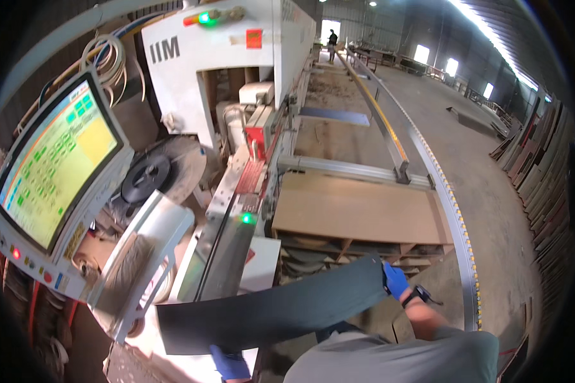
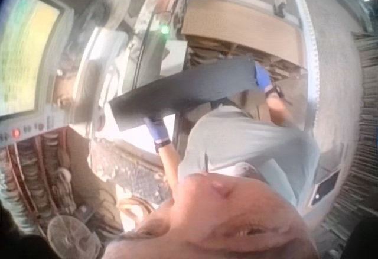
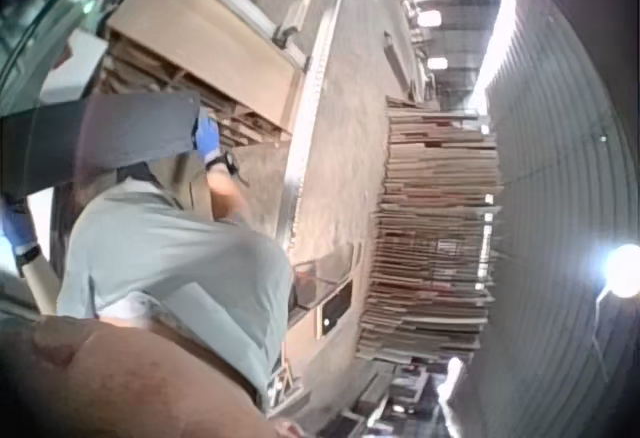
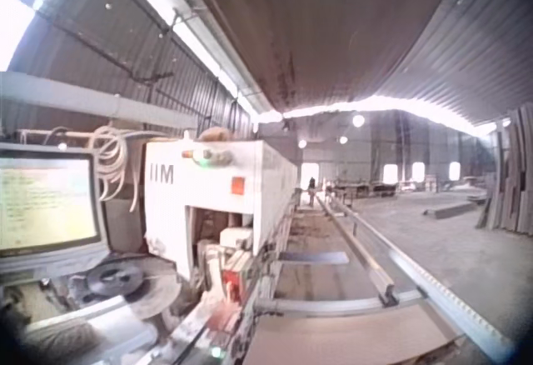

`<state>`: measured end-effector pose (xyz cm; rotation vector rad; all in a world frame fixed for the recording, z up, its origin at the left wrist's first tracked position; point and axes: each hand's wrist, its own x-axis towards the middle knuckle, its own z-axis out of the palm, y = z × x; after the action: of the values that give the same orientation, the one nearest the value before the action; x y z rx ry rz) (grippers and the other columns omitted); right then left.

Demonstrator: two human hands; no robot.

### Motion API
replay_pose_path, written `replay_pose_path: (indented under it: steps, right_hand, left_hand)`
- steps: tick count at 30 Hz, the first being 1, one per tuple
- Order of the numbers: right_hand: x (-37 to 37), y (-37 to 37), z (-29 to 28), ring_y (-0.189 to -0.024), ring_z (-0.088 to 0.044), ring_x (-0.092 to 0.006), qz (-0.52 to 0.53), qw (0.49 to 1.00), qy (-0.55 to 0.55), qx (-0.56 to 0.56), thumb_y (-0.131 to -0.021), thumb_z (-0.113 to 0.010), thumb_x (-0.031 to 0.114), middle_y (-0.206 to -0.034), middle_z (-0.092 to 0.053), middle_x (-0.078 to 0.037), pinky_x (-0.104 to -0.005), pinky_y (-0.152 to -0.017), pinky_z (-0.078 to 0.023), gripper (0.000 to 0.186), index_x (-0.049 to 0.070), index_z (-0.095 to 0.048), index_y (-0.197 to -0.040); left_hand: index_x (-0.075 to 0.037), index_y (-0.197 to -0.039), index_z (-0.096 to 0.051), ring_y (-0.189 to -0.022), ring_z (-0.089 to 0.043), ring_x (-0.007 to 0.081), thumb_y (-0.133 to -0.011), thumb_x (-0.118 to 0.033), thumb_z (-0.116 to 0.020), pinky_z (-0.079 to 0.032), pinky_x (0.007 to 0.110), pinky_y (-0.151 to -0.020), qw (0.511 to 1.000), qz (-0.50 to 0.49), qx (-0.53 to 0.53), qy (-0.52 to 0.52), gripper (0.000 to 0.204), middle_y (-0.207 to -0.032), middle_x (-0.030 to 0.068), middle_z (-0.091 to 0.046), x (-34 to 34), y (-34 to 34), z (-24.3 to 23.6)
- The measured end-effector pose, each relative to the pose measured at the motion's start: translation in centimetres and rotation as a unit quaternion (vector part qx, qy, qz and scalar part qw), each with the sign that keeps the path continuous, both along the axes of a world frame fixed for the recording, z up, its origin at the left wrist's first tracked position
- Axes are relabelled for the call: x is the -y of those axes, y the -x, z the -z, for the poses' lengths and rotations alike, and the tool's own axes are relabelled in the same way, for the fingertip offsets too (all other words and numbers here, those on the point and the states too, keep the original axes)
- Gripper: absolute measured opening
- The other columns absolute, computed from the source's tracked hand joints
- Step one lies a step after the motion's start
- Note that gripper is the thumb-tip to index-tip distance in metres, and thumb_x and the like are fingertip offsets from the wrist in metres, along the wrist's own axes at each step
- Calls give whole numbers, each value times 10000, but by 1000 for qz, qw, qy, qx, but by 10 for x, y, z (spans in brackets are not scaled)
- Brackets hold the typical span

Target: Feeding wood panels into an edge-banding machine and organizing them on a work table.

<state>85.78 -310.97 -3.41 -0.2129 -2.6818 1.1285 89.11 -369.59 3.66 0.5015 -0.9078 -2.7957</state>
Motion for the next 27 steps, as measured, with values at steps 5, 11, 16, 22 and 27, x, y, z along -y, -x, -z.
replay_pose_path:
  steps: [5, 11, 16, 22, 27]
  right_hand:
    - [-63, -17, -5, -538, -509, -124, 204, 943, 259, 42, -930, -640, 315, -634, -571, -50, -321, -492, -395, 371, -41, -645, -824]
    - [-108, 34, -3, -581, -503, -71, 247, 901, 358, 11, -925, -646, 236, -705, -589, 14, -270, -495, -406, 240, 18, -669, -826]
    - [-118, 81, 3, -606, -558, -107, 217, 874, 428, 68, -923, -649, 268, -761, -610, 6, -269, -539, -454, 222, 47, -660, -920]
    - [-119, 93, -2, -877, -651, -140, 148, 811, 563, 51, -936, -606, 128, -1006, -658, -44, -288, -730, -543, 217, 47, -598, -1137]
    - [-120, 112, 8, -979, -649, -186, 117, 795, 591, 69, -933, -591, 91, -1145, -630, -84, -315, -823, -539, 360, 51, -502, -1279]
  left_hand:
    - [-89, -1373, -508, -1192, -561, 303, -1021, -410, -460, -478, 476, -991, 991, 58, 115, 24, 479, -1345, 110, -567, -79, 64, 74]
    - [39, -1257, -566, -1087, -613, 262, -1013, -461, -452, -513, 401, -937, 961, 114, 222, 123, 568, -1223, 116, -632, -153, 181, 81]
    - [56, -1215, -611, -1041, -629, 229, -982, -593, -431, -502, 349, -892, 935, 100, 280, 195, 713, -1163, 124, -670, -180, 269, 112]
    - [66, -1195, -621, -1020, -632, 239, -937, -687, -433, -495, 346, -875, 886, 103, 352, 285, 818, -1170, 135, -669, -205, 332, 110]
    - [23, -1270, -587, -1110, -619, 235, -956, -613, -478, -515, 336, -905, 880, 105, 227, 405, 718, -1203, 112, -666, -191, 367, 130]
